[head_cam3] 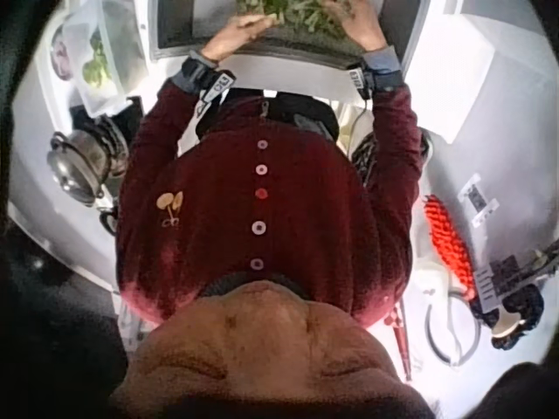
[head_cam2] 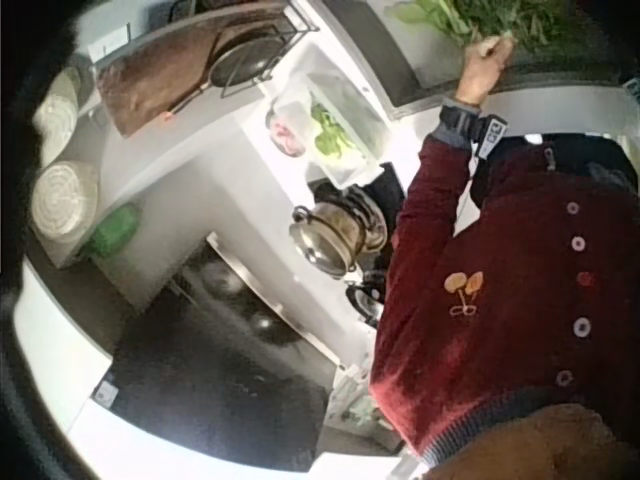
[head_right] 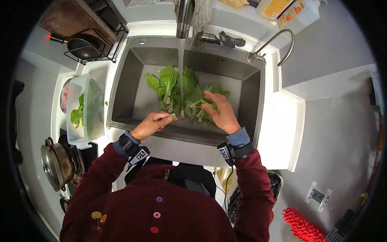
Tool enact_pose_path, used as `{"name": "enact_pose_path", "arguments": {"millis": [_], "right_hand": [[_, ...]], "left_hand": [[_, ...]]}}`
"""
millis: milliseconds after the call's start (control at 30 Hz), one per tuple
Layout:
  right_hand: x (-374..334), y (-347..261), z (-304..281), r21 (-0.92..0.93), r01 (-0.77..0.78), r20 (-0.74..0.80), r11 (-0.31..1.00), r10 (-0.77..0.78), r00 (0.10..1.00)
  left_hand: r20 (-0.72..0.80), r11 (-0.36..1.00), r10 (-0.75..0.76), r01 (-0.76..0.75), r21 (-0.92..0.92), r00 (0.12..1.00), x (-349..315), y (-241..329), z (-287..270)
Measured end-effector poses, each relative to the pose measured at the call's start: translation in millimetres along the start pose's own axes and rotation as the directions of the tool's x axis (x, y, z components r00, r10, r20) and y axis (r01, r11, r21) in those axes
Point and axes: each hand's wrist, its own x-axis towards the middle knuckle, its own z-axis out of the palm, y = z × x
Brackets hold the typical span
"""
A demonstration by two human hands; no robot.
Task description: The person washes leafy green vegetables under running water in a kitchen sink, removes outer leaves, and places the cleaned leaves into a plastic container. The person then stores the container in the refrigerator, retrieves a plastic bag, and fills a pot with water from the sink.
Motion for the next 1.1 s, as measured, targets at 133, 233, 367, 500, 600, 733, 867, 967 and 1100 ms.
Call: {"name": "enact_pose_path", "arguments": {"millis": [133,233,367,500,600,733,867,967,1100], "right_hand": [[-17.5,-32.6,3.6,0.337,-0.209,0.388,0.918,0.066,0.919],[-33.2,-52.2,19.5,0.29,-0.107,0.353,0.951,-0.002,0.936],[-63.5,-58.5,29.0,0.234,-0.065,0.193,0.97,0.019,0.981],[-112.2,-48.9,12.2,0.209,-0.15,0.054,0.966,0.142,0.988],[-177.7,-33.2,-20.0,0.167,-0.269,-0.152,0.949,0.294,0.944],[-317.1,-18.6,-69.8,0.055,-0.625,-0.574,0.779,0.537,0.619],[-426.1,9.9,-80.9,-0.089,-0.962,-0.533,0.259,0.804,0.266],[-435.8,17.7,-77.6,-0.242,-0.892,-0.706,0.382,0.561,0.432],[-347.8,22.0,-65.5,-0.134,-0.752,-0.632,0.646,0.529,0.567]], "left_hand": [[0.192,0.994,-0.05,0.067,-0.085,0.98,1.5,0.6,8.7],[0.326,0.992,-0.12,0.103,0.069,0.938,7.7,-1.0,21.6],[0.445,0.982,-0.165,0.186,-0.004,0.88,9.3,-4.1,44.0],[0.528,0.947,-0.137,0.266,-0.177,0.838,11.2,-5.0,59.2],[0.543,0.97,-0.18,0.241,-0.042,0.82,17.6,0.6,57.2],[0.503,0.985,-0.168,0.128,0.114,0.848,18.6,4.5,41.1],[0.41,0.985,-0.117,0.052,0.166,0.904,12.4,-7.2,14.8],[0.396,0.991,-0.035,-0.018,0.13,0.918,3.7,-11.5,2.8],[0.284,0.99,-0.027,-0.013,0.137,0.959,-38.3,6.8,-34.2]]}}
